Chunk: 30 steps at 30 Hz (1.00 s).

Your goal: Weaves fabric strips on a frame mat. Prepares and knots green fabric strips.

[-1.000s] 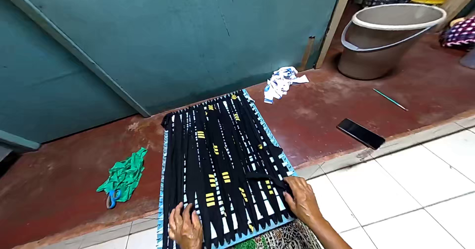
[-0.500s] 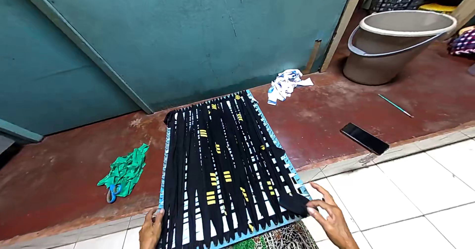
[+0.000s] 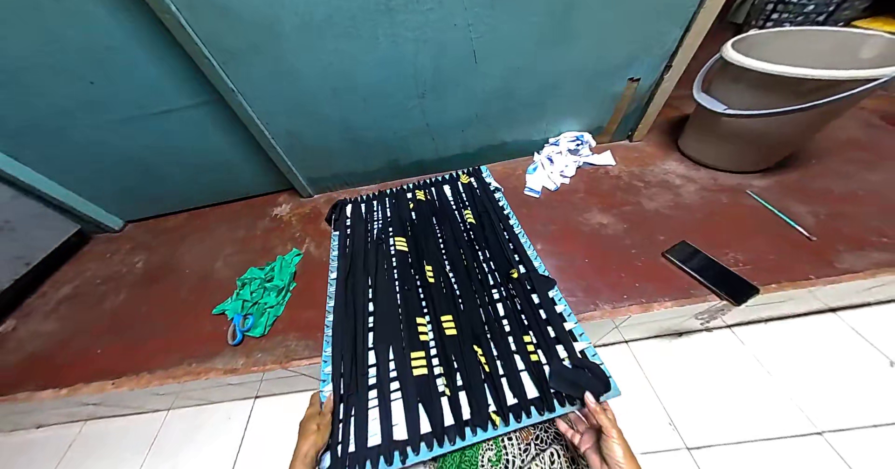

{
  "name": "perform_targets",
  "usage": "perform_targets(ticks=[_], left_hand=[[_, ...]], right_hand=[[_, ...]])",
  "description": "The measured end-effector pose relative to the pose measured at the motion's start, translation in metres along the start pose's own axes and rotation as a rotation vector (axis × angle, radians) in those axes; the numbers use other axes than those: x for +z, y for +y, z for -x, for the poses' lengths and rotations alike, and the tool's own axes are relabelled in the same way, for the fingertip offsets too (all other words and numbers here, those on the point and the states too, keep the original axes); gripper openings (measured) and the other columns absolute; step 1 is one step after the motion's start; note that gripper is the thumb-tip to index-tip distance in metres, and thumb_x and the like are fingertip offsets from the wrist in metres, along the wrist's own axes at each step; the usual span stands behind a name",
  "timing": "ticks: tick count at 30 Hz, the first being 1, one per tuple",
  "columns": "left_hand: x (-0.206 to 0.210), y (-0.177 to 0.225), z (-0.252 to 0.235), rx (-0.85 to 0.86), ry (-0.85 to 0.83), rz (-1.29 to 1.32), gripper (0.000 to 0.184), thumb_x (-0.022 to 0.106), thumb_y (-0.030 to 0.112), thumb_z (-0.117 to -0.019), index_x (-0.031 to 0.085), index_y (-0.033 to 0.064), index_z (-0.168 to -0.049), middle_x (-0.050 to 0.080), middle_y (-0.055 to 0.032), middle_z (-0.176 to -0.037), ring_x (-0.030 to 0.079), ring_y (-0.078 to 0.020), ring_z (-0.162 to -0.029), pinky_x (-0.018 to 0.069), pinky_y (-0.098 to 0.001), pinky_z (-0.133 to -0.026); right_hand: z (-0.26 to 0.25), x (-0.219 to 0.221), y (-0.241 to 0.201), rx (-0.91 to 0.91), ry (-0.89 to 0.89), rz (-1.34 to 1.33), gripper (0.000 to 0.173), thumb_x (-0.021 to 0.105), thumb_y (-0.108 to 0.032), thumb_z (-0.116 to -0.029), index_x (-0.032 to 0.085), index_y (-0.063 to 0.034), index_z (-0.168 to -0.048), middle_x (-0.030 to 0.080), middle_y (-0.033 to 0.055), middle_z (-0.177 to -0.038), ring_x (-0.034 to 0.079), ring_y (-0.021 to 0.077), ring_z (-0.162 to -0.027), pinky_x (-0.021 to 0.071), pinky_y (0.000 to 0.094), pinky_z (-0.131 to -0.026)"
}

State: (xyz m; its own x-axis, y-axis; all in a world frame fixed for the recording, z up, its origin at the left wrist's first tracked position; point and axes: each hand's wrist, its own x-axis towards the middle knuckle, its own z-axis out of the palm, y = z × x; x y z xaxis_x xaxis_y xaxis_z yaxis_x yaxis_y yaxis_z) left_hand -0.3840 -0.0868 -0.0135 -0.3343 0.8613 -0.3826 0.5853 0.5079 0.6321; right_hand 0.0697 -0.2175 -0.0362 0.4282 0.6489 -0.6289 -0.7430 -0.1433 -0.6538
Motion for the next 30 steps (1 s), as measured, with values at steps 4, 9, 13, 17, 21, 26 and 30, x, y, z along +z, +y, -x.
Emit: perform_targets(ticks=[4,9,13,17,21,26,30], left_hand=[[0.011,-0.009,0.023,-0.050,-0.056,0.093,0.049,0.042,0.022,-0.1109,0.037,-0.0090,-0.148,0.053,-0.0376,-0.136,0.055,-0.0463,-0.126,0.0423,-0.0594,-0.107],[0.037,0.010,0.062,-0.123,0.007,0.274,0.047,0.042,0.022,-0.1107,0.038,-0.0078,-0.147,0.055,-0.0344,-0.133,0.058,-0.0398,-0.118,0.0458,-0.0553,-0.101],[0.068,0.025,0.095,-0.195,0.032,0.362,0.050,0.041,0.019,-0.1109,0.033,-0.0082,-0.152,0.047,-0.0372,-0.142,0.052,-0.0440,-0.127,0.0421,-0.0571,-0.106],[0.098,0.038,0.129,-0.232,0.039,0.531,0.050,0.038,0.017,-0.1108,0.027,-0.0074,-0.153,0.046,-0.0362,-0.141,0.054,-0.0373,-0.120,0.0458,-0.0510,-0.101],[0.124,0.040,0.148,-0.238,0.019,0.658,0.051,0.035,0.018,-0.1109,0.023,-0.0062,-0.154,0.046,-0.0327,-0.139,0.056,-0.0301,-0.114,0.0483,-0.0456,-0.097],[0.151,0.049,0.170,-0.284,-0.051,0.729,0.054,0.034,0.021,-0.1120,0.018,-0.0032,-0.157,0.042,-0.0338,-0.146,0.053,-0.0356,-0.124,0.0462,-0.0494,-0.103],[0.159,0.058,0.189,-0.349,-0.062,0.805,0.054,0.037,0.023,-0.1125,0.019,-0.0005,-0.158,0.042,-0.0331,-0.148,0.051,-0.0391,-0.129,0.0448,-0.0527,-0.105]], right_hand=[[-0.002,0.021,-0.002,-0.047,0.096,0.041,0.064,0.049,-0.006,-0.1057,0.012,-0.0140,-0.158,0.056,0.0127,-0.111,0.066,0.0167,-0.079,0.0568,0.0339,-0.062],[-0.022,0.034,-0.033,-0.188,0.049,0.041,0.060,0.044,-0.018,-0.1090,0.012,-0.0171,-0.160,0.055,0.0127,-0.123,0.065,0.0159,-0.092,0.0563,0.0336,-0.070],[-0.047,0.050,-0.056,-0.335,0.064,0.032,0.067,0.054,-0.009,-0.1041,0.017,-0.0090,-0.160,0.052,0.0166,-0.138,0.063,0.0157,-0.109,0.0554,0.0325,-0.088],[-0.069,0.047,-0.075,-0.423,0.126,0.073,0.073,0.063,0.001,-0.0965,0.023,-0.0024,-0.158,0.049,0.0223,-0.145,0.060,0.0231,-0.122,0.0526,0.0378,-0.100],[-0.081,0.046,-0.092,-0.462,0.163,0.099,0.094,0.073,0.002,-0.0891,0.014,-0.0059,-0.162,0.043,0.0235,-0.152,0.056,0.0267,-0.129,0.0509,0.0410,-0.104],[-0.094,0.038,-0.104,-0.491,0.178,0.193,0.111,0.075,0.010,-0.0819,0.003,-0.0078,-0.164,0.034,0.0252,-0.159,0.050,0.0310,-0.137,0.0480,0.0436,-0.109],[-0.100,0.037,-0.111,-0.535,0.168,0.255,0.108,0.072,0.012,-0.0831,0.004,-0.0092,-0.165,0.034,0.0239,-0.160,0.051,0.0288,-0.138,0.0472,0.0410,-0.110]])
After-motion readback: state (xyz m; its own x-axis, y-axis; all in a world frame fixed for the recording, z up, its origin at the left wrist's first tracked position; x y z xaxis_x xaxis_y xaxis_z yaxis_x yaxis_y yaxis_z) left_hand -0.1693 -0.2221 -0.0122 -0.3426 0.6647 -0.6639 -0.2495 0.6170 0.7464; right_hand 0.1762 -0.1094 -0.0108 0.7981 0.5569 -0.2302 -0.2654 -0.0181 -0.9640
